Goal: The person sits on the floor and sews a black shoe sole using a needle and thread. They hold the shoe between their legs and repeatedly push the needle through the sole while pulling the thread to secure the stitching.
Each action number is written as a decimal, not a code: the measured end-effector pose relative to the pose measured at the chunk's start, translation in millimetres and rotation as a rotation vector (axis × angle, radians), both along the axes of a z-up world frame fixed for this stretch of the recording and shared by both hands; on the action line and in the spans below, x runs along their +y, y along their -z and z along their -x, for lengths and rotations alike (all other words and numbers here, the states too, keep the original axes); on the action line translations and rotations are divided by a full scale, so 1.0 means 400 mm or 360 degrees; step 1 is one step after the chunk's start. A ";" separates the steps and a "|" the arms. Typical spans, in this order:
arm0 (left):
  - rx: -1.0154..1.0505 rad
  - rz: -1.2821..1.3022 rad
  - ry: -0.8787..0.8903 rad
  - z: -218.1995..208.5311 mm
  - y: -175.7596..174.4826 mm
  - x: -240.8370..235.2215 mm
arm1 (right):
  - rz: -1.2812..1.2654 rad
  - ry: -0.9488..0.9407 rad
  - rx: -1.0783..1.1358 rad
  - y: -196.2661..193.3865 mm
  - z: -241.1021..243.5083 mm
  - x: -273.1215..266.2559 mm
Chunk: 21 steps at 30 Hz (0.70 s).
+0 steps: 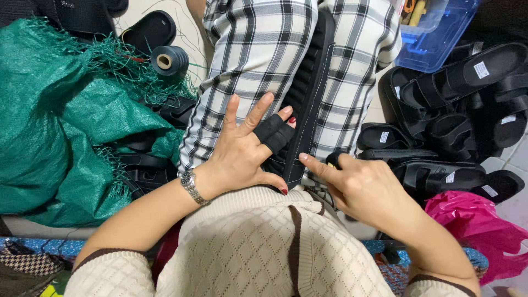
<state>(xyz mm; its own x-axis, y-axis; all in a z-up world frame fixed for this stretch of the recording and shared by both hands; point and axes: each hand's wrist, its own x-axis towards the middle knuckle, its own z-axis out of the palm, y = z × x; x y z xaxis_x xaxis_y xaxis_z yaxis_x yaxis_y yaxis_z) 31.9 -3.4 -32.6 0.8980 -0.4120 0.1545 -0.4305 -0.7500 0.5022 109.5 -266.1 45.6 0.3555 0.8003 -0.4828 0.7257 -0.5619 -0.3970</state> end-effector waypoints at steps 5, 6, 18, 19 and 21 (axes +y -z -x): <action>-0.0054 0.0001 -0.0016 -0.002 0.008 0.000 | -0.0019 0.0093 0.0181 0.026 -0.002 0.002; -0.0074 -0.0022 -0.0009 -0.003 0.009 0.001 | -0.0056 0.0147 0.0254 0.033 -0.003 0.001; -0.0132 0.0094 -0.0001 -0.013 0.020 0.014 | -0.0700 0.0435 0.0393 0.083 0.005 0.028; -0.0119 0.0097 -0.0002 -0.009 0.017 0.015 | -0.0696 0.0438 0.0405 0.086 0.010 0.029; -0.0114 0.0108 -0.0005 -0.014 0.012 0.023 | -0.0746 0.0576 0.0404 0.092 0.009 0.034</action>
<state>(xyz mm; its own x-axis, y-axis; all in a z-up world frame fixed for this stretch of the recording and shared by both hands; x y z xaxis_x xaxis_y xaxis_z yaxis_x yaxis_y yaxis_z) 37.6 5.6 -37.6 0.8850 -0.3955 0.2457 -0.4646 -0.7166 0.5202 105.7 -252.5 8.8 0.5634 0.7976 -0.2153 0.3742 -0.4787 -0.7942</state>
